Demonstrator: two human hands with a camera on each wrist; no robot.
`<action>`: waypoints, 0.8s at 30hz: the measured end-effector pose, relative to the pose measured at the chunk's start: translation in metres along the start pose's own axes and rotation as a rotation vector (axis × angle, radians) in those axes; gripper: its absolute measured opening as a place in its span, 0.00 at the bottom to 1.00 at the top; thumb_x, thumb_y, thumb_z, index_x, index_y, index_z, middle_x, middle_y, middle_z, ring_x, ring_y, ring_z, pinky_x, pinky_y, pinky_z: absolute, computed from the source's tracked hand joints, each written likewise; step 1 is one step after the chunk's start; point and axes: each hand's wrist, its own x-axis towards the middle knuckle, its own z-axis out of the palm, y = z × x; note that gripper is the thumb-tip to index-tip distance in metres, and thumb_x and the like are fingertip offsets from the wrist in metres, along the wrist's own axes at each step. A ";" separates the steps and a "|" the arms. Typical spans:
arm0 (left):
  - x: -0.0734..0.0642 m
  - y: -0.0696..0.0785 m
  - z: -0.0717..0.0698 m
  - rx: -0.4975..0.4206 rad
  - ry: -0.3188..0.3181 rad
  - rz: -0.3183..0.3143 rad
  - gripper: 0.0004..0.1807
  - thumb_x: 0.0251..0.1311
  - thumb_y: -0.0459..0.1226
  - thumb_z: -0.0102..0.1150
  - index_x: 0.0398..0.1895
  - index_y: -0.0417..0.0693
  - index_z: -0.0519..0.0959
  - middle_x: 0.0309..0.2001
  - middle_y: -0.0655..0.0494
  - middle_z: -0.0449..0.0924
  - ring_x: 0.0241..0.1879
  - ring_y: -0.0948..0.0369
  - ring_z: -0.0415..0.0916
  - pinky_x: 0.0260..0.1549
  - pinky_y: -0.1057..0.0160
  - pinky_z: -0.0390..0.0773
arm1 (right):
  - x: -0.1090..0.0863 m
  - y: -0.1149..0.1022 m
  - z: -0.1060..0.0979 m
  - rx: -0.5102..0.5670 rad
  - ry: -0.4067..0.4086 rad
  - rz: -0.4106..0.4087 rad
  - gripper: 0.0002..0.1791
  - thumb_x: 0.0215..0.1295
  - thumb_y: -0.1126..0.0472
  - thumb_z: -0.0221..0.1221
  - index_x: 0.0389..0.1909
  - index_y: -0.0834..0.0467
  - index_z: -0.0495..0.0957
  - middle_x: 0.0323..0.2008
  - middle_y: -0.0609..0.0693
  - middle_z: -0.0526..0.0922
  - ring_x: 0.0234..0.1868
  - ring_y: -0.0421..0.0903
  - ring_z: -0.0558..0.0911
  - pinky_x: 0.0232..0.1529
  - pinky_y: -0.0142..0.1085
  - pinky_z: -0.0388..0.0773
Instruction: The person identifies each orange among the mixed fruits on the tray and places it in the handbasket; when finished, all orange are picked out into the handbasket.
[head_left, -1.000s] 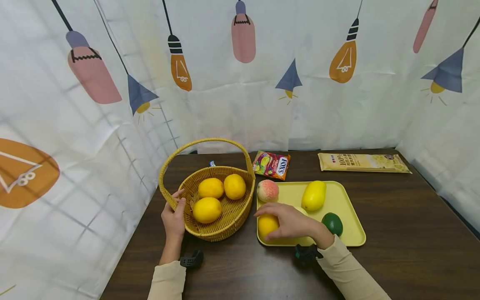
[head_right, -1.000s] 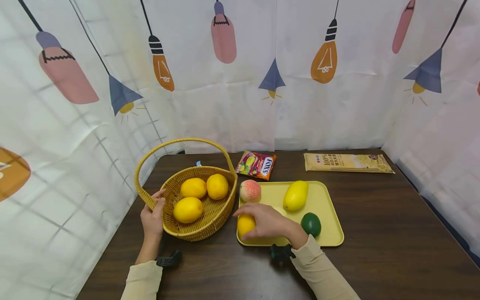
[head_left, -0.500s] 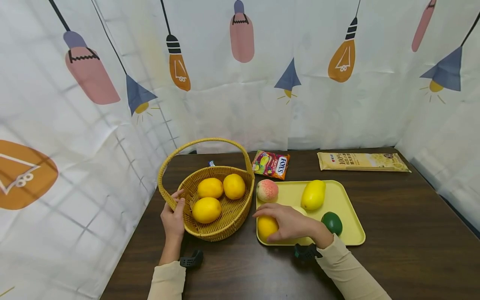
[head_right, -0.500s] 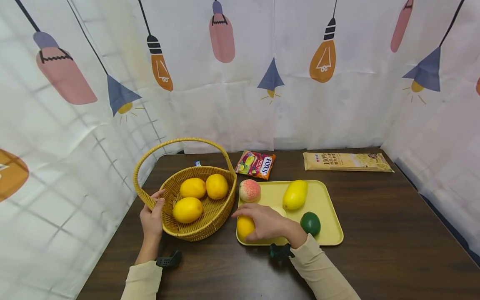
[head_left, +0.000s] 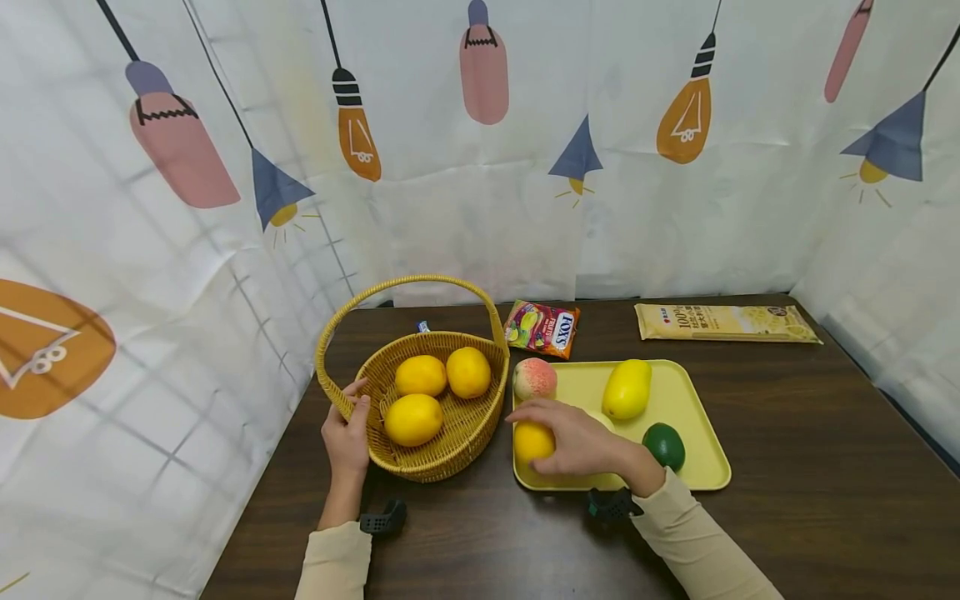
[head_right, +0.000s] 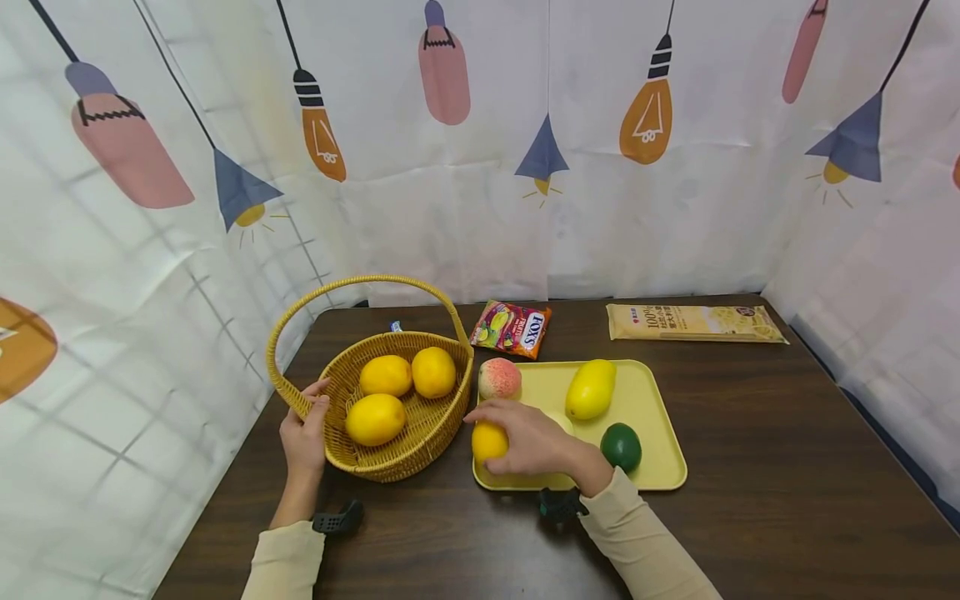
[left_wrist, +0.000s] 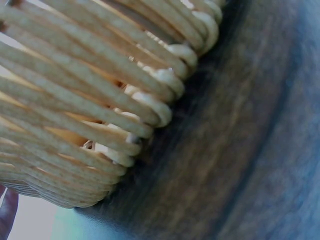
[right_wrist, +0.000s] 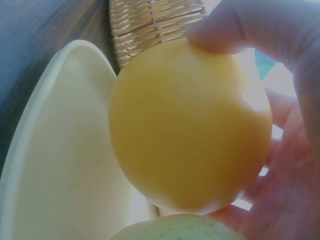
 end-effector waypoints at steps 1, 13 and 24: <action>0.000 0.000 0.000 -0.001 0.001 0.000 0.12 0.68 0.34 0.55 0.43 0.30 0.77 0.55 0.48 0.81 0.62 0.56 0.70 0.52 0.74 0.67 | 0.000 0.000 0.000 0.005 0.009 -0.001 0.33 0.50 0.53 0.67 0.62 0.44 0.74 0.60 0.40 0.73 0.51 0.39 0.74 0.48 0.39 0.73; -0.001 0.001 -0.001 -0.025 -0.006 -0.007 0.12 0.68 0.33 0.55 0.45 0.29 0.77 0.56 0.47 0.80 0.62 0.55 0.70 0.52 0.76 0.67 | 0.001 0.001 0.002 0.092 0.045 0.009 0.32 0.50 0.54 0.66 0.61 0.43 0.74 0.59 0.37 0.73 0.48 0.38 0.74 0.47 0.37 0.73; -0.008 0.031 -0.003 -0.035 -0.041 0.001 0.11 0.68 0.32 0.54 0.42 0.27 0.76 0.57 0.36 0.78 0.63 0.46 0.69 0.50 0.78 0.67 | 0.003 -0.009 -0.003 0.295 0.134 -0.085 0.28 0.53 0.59 0.68 0.58 0.47 0.76 0.59 0.41 0.76 0.56 0.43 0.74 0.52 0.42 0.74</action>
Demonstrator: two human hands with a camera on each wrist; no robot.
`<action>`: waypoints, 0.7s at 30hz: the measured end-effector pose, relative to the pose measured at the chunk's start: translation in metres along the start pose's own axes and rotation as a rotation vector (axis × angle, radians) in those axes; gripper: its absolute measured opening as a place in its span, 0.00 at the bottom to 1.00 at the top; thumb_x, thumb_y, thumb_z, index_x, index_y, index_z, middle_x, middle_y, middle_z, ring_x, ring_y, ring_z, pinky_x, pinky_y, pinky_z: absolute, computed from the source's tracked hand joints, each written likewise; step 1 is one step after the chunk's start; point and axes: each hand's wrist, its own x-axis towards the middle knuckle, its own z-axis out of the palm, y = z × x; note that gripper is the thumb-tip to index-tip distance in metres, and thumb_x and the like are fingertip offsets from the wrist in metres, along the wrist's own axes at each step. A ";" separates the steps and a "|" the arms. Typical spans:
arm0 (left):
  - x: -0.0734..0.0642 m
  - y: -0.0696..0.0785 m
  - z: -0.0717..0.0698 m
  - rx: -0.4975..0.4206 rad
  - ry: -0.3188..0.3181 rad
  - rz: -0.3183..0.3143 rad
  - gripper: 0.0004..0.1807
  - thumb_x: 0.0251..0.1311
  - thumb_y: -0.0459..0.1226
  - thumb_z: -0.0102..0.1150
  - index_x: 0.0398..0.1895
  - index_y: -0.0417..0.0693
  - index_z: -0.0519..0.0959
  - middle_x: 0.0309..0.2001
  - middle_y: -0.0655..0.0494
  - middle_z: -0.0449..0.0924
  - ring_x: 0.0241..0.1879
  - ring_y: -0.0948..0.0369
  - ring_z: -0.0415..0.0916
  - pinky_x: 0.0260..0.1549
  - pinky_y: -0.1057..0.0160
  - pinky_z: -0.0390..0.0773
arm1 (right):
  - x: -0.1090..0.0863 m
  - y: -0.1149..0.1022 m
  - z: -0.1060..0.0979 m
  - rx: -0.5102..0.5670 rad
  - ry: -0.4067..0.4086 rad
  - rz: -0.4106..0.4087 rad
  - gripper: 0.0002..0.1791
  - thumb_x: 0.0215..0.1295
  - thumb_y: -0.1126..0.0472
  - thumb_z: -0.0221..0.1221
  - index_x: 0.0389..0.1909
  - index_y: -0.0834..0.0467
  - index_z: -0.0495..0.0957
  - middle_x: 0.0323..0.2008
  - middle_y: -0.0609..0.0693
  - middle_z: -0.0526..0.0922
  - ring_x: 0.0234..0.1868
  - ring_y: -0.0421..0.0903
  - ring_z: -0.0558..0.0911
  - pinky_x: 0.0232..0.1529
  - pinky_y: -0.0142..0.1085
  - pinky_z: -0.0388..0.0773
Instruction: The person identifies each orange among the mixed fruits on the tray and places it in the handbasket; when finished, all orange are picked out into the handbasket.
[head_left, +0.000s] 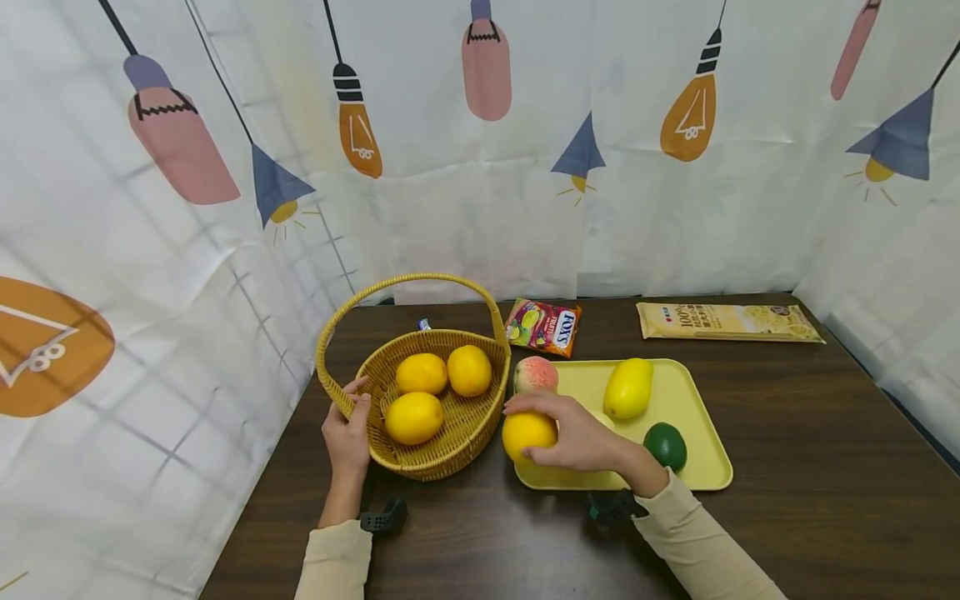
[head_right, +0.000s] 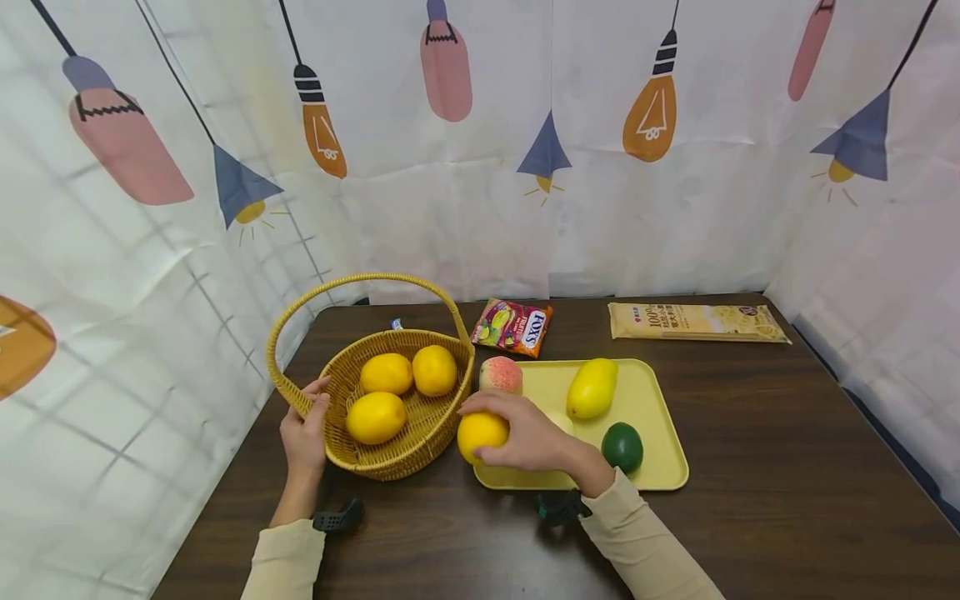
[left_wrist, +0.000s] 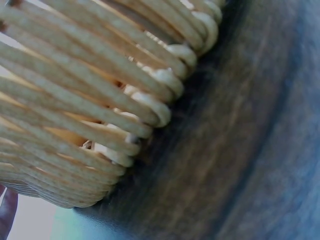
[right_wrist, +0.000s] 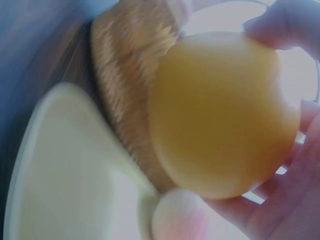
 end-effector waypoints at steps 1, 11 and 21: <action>-0.001 0.004 0.000 0.002 0.000 0.001 0.11 0.68 0.32 0.54 0.42 0.28 0.76 0.57 0.36 0.77 0.63 0.46 0.69 0.50 0.78 0.67 | 0.001 -0.003 0.000 0.034 0.006 -0.024 0.28 0.53 0.60 0.68 0.58 0.48 0.77 0.59 0.43 0.76 0.58 0.43 0.74 0.53 0.42 0.74; -0.004 0.006 -0.001 0.007 0.006 -0.033 0.13 0.69 0.35 0.54 0.42 0.29 0.77 0.57 0.37 0.77 0.63 0.47 0.68 0.49 0.75 0.67 | 0.018 -0.029 0.009 0.119 0.122 -0.138 0.26 0.55 0.64 0.69 0.57 0.53 0.77 0.61 0.46 0.75 0.63 0.47 0.71 0.55 0.43 0.75; -0.002 0.005 0.001 0.011 0.005 -0.001 0.13 0.69 0.35 0.55 0.40 0.27 0.76 0.56 0.34 0.77 0.62 0.44 0.69 0.49 0.76 0.68 | 0.048 -0.030 0.034 0.139 0.287 -0.126 0.27 0.54 0.66 0.70 0.57 0.58 0.76 0.59 0.57 0.75 0.60 0.50 0.73 0.53 0.42 0.76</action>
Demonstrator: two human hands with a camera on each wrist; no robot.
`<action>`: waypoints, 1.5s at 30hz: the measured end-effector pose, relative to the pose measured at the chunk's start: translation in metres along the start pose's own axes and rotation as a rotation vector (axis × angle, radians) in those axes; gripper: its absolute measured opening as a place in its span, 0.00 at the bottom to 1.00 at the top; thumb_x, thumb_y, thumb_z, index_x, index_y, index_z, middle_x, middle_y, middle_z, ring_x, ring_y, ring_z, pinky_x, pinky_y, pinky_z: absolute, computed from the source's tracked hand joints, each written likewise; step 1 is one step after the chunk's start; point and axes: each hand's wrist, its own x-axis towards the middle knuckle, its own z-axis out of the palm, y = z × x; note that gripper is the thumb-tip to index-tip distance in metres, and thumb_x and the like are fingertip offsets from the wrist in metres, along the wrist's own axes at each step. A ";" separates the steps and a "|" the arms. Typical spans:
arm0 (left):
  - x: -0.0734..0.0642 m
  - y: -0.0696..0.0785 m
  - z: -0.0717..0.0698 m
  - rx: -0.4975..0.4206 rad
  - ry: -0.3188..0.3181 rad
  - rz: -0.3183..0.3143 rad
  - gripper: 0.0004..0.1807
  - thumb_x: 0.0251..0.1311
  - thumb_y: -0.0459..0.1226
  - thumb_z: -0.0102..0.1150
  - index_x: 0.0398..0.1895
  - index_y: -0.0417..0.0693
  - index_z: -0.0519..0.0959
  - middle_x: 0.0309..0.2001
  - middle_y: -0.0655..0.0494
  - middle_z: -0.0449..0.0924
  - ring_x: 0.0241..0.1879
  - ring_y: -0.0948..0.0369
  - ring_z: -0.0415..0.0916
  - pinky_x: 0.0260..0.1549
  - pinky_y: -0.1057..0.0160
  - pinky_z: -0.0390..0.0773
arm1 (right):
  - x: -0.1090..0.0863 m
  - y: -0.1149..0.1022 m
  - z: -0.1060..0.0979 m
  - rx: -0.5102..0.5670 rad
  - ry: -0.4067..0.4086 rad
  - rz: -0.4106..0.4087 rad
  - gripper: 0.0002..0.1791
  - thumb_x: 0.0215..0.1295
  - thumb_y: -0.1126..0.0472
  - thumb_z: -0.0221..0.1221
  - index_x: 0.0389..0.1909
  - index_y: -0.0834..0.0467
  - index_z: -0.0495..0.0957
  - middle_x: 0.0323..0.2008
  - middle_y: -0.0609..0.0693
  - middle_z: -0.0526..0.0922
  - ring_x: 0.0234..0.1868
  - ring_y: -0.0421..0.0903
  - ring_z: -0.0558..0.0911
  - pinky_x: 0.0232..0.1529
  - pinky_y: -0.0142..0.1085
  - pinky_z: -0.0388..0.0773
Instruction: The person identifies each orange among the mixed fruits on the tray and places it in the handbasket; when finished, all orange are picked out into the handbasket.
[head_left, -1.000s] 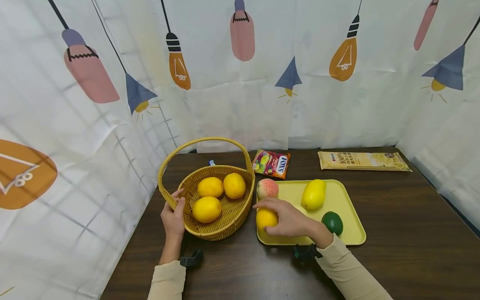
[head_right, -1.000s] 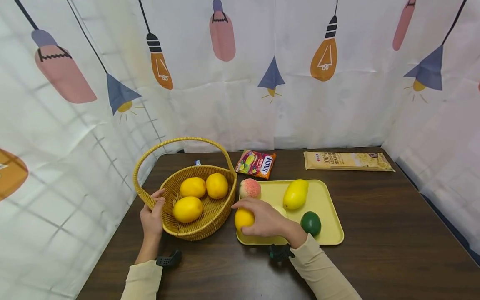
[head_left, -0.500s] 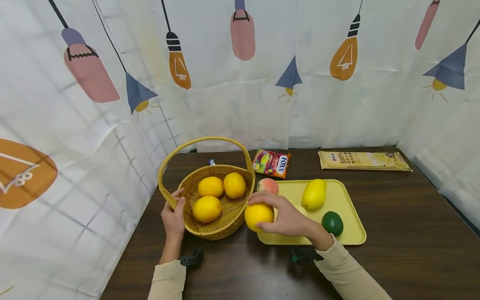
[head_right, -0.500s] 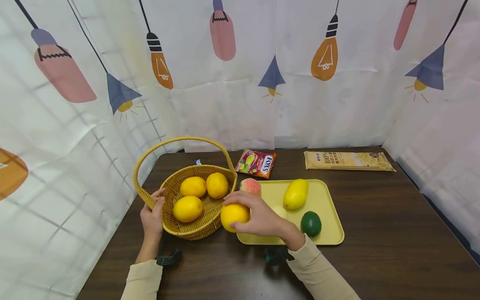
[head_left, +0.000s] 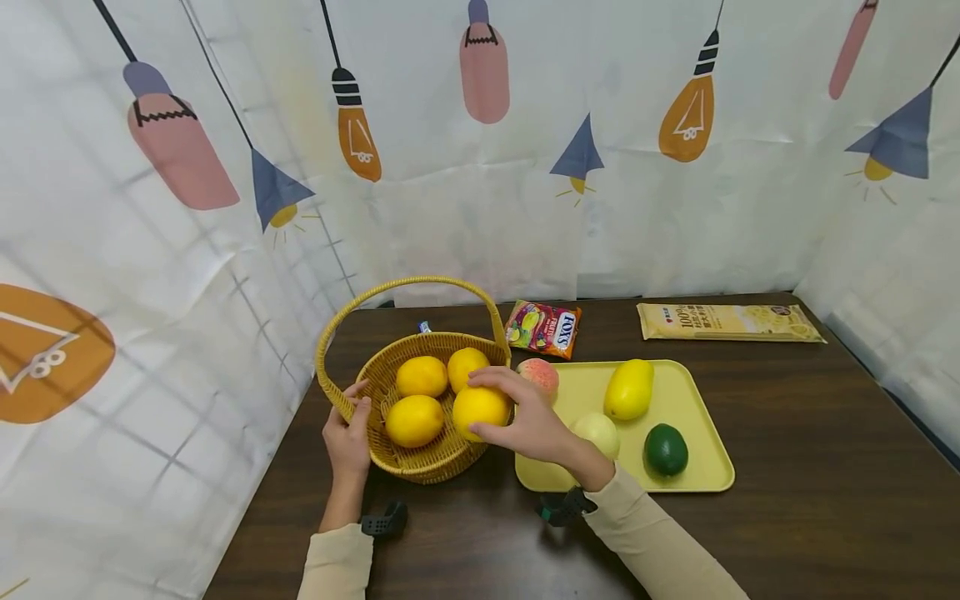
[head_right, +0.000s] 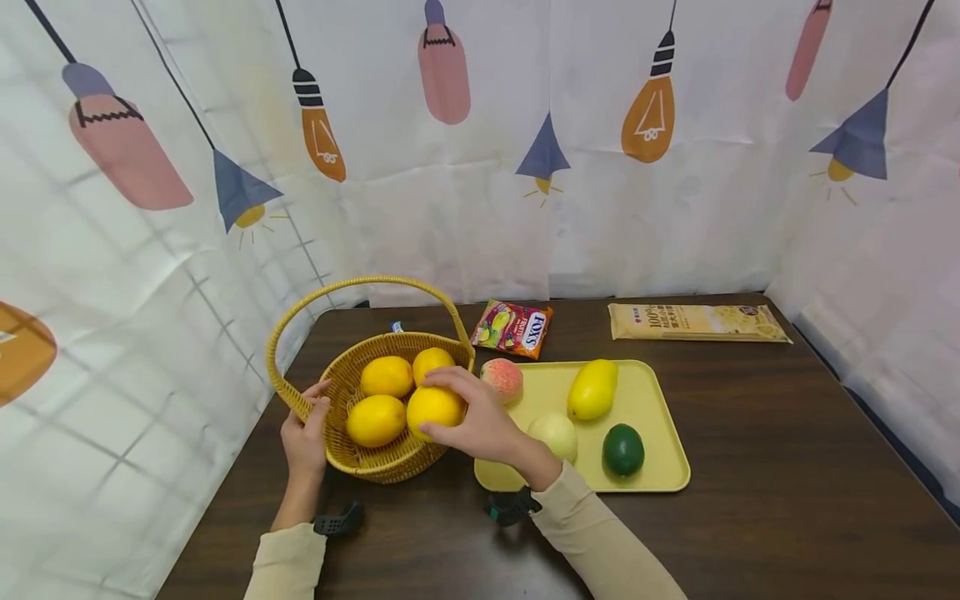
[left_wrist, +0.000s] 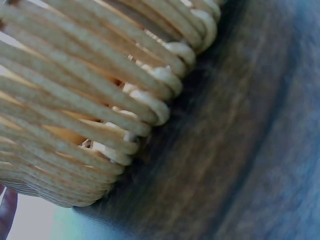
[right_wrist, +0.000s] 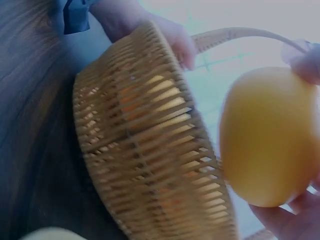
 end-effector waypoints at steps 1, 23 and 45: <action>0.000 0.000 0.000 0.001 -0.001 -0.001 0.13 0.69 0.34 0.54 0.40 0.26 0.76 0.56 0.34 0.77 0.62 0.45 0.69 0.50 0.76 0.68 | 0.001 0.006 0.003 -0.001 0.012 0.010 0.27 0.54 0.65 0.70 0.57 0.57 0.76 0.60 0.55 0.75 0.61 0.49 0.72 0.53 0.42 0.76; 0.009 -0.035 0.004 0.006 0.037 0.004 0.10 0.67 0.33 0.56 0.41 0.31 0.77 0.54 0.49 0.81 0.60 0.58 0.72 0.52 0.75 0.68 | 0.015 0.032 0.034 -0.074 0.022 0.007 0.29 0.52 0.55 0.74 0.56 0.54 0.77 0.59 0.52 0.75 0.59 0.47 0.74 0.54 0.42 0.75; 0.009 -0.037 0.003 -0.014 0.039 -0.001 0.07 0.68 0.32 0.55 0.36 0.32 0.76 0.55 0.48 0.81 0.61 0.57 0.71 0.56 0.72 0.67 | -0.004 0.010 0.008 0.032 -0.051 0.105 0.18 0.67 0.58 0.62 0.55 0.59 0.77 0.57 0.46 0.76 0.57 0.50 0.75 0.57 0.52 0.71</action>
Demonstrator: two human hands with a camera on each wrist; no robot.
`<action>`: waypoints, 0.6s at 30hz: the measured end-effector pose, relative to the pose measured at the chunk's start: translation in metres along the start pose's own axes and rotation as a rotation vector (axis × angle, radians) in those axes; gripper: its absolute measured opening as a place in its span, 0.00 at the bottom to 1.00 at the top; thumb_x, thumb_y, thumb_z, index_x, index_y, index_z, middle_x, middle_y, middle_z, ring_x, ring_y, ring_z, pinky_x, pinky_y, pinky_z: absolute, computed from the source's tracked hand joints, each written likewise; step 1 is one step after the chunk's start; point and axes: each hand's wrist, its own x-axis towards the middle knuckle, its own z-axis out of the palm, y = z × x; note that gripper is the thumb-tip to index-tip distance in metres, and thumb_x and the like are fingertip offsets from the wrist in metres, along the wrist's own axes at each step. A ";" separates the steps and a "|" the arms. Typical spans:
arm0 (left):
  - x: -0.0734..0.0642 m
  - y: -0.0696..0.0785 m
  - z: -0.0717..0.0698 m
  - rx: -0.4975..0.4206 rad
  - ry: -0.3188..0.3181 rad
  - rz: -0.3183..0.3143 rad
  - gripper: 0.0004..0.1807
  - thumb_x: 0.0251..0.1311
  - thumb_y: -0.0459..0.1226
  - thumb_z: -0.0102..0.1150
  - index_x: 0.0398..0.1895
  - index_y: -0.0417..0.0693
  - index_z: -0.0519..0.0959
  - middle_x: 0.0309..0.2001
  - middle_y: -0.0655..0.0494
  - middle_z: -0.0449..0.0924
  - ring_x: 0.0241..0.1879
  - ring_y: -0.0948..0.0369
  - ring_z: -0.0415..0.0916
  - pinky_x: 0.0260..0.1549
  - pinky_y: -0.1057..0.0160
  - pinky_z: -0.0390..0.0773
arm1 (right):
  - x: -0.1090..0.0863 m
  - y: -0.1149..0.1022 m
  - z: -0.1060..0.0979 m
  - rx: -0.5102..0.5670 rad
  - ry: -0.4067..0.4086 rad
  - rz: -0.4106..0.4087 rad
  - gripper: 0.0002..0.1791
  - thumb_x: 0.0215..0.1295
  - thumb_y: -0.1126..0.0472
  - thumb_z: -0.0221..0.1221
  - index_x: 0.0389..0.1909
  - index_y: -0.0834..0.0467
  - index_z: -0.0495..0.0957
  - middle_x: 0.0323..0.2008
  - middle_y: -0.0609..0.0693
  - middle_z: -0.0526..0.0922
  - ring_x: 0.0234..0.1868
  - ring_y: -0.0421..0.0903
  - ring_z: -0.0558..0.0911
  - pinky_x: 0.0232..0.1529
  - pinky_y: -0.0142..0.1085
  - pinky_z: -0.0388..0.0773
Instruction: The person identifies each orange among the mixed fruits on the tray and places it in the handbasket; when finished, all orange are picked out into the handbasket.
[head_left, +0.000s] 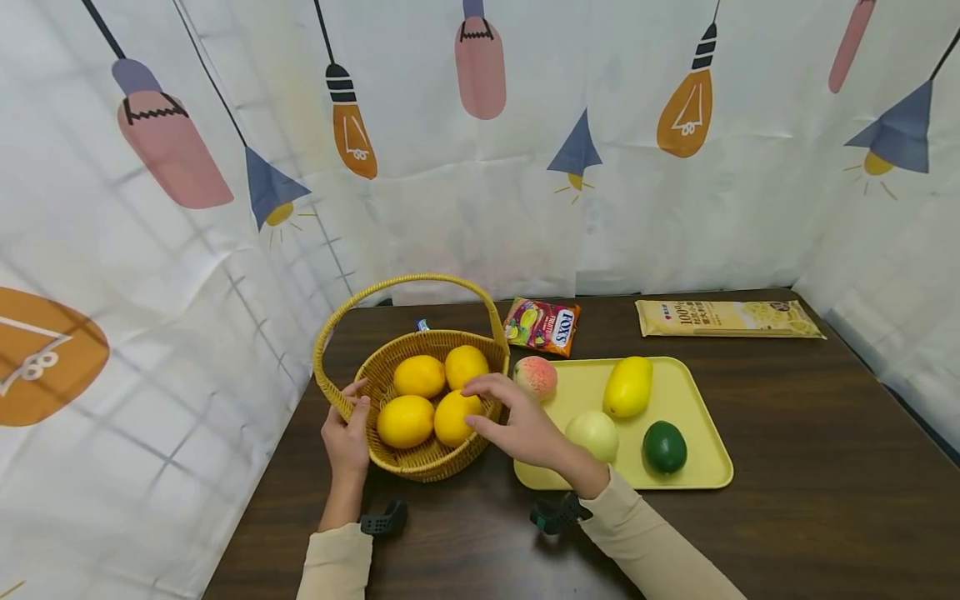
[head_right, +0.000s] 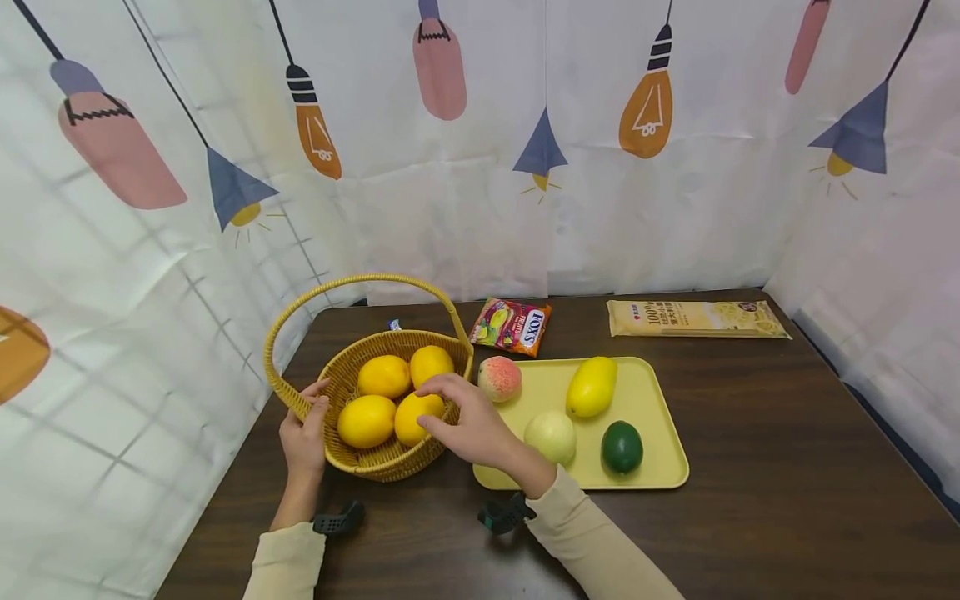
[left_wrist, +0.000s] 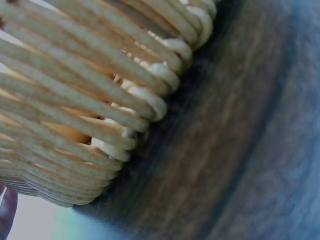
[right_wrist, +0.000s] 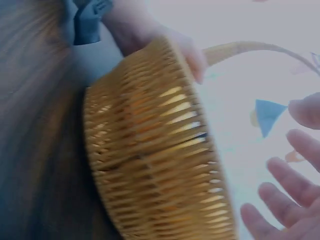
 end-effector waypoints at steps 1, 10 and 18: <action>0.000 0.000 0.000 -0.001 -0.001 -0.001 0.08 0.68 0.32 0.55 0.37 0.32 0.76 0.55 0.48 0.81 0.61 0.57 0.71 0.55 0.72 0.67 | -0.001 -0.003 -0.003 -0.011 -0.014 0.005 0.18 0.68 0.57 0.61 0.55 0.57 0.77 0.57 0.45 0.76 0.58 0.48 0.74 0.58 0.52 0.71; -0.001 0.000 -0.001 0.006 -0.003 -0.016 0.11 0.68 0.33 0.54 0.45 0.30 0.77 0.55 0.46 0.80 0.62 0.56 0.70 0.51 0.76 0.67 | -0.002 -0.015 -0.029 -0.040 -0.043 -0.028 0.15 0.68 0.60 0.61 0.55 0.50 0.78 0.54 0.46 0.80 0.57 0.48 0.76 0.59 0.50 0.71; 0.000 0.001 -0.001 -0.001 -0.020 -0.010 0.11 0.69 0.33 0.54 0.44 0.29 0.76 0.56 0.45 0.80 0.64 0.54 0.69 0.53 0.75 0.66 | -0.003 -0.014 -0.036 -0.044 -0.017 -0.041 0.13 0.70 0.60 0.59 0.53 0.50 0.79 0.52 0.48 0.81 0.56 0.43 0.76 0.58 0.42 0.72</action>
